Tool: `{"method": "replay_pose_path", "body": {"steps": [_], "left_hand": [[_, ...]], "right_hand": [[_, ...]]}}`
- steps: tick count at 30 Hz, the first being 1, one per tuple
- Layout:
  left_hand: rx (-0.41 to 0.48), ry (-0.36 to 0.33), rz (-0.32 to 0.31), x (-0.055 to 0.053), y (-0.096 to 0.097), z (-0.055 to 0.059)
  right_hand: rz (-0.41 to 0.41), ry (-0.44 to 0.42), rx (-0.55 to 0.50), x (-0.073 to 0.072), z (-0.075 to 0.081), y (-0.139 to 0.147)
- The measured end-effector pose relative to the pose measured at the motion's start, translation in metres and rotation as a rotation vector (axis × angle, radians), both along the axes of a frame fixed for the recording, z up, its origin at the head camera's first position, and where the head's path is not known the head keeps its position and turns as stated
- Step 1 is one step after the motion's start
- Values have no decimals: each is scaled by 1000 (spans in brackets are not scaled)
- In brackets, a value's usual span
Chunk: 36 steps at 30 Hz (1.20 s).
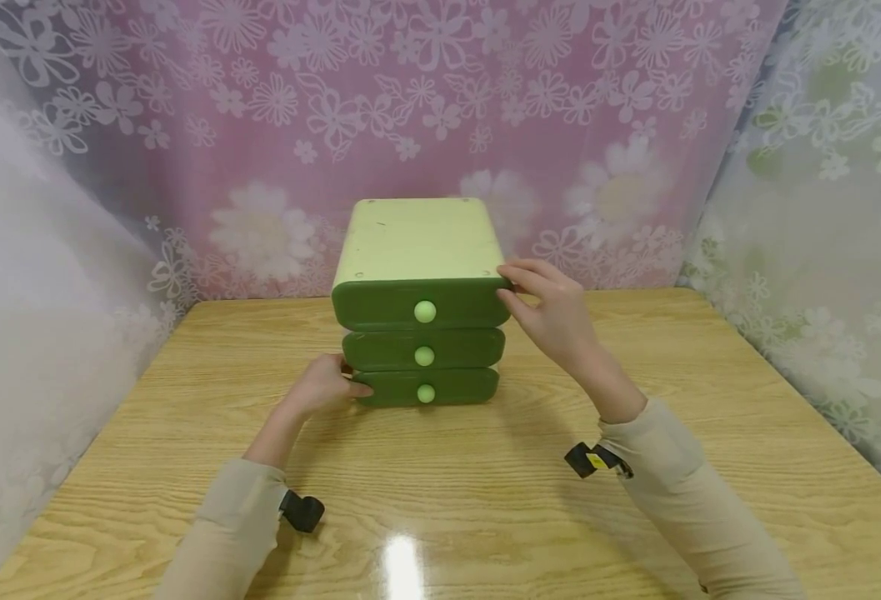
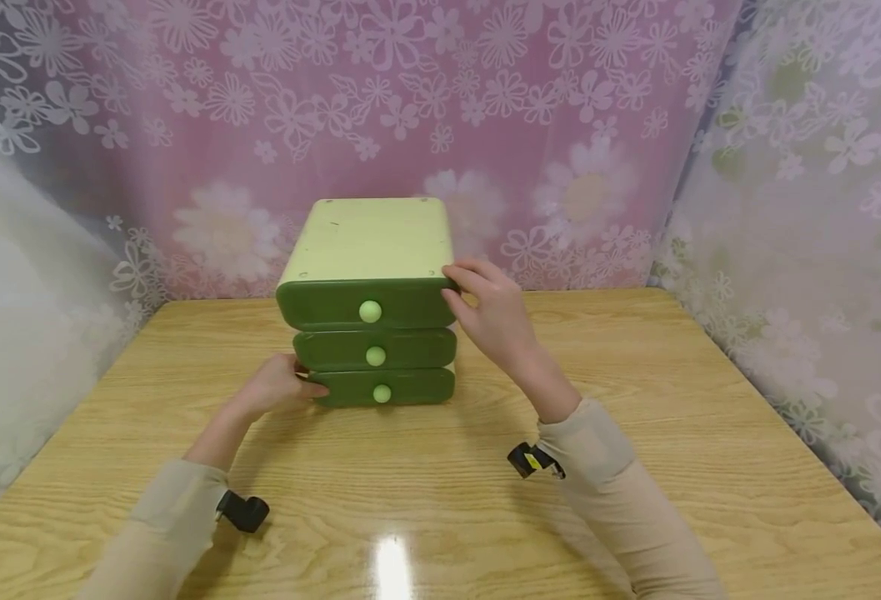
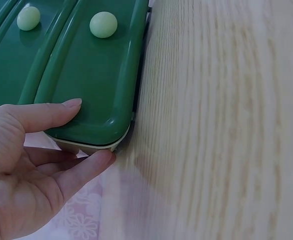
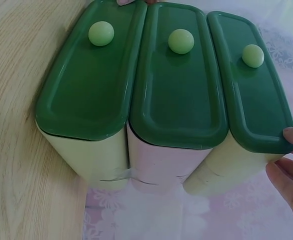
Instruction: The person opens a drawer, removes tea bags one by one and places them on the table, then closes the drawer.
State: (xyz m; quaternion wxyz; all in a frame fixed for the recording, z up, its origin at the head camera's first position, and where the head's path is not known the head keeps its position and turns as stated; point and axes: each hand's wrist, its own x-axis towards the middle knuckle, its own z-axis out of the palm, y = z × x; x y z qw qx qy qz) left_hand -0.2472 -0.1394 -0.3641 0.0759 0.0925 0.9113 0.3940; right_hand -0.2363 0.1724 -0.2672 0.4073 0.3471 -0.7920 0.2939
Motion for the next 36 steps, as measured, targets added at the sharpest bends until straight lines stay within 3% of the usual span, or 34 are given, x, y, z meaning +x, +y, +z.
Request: {"method": "replay_pose_path", "body": {"steps": [13, 30, 36], "left_hand": [[-10, 9, -31, 1, 13, 2], [-38, -17, 3, 10, 38, 5], [22, -22, 19, 14, 40, 2]], "right_hand": [[-11, 5, 11, 12, 2, 13], [-85, -2, 37, 18, 1, 35], [-80, 29, 5, 20, -1, 33]]}}
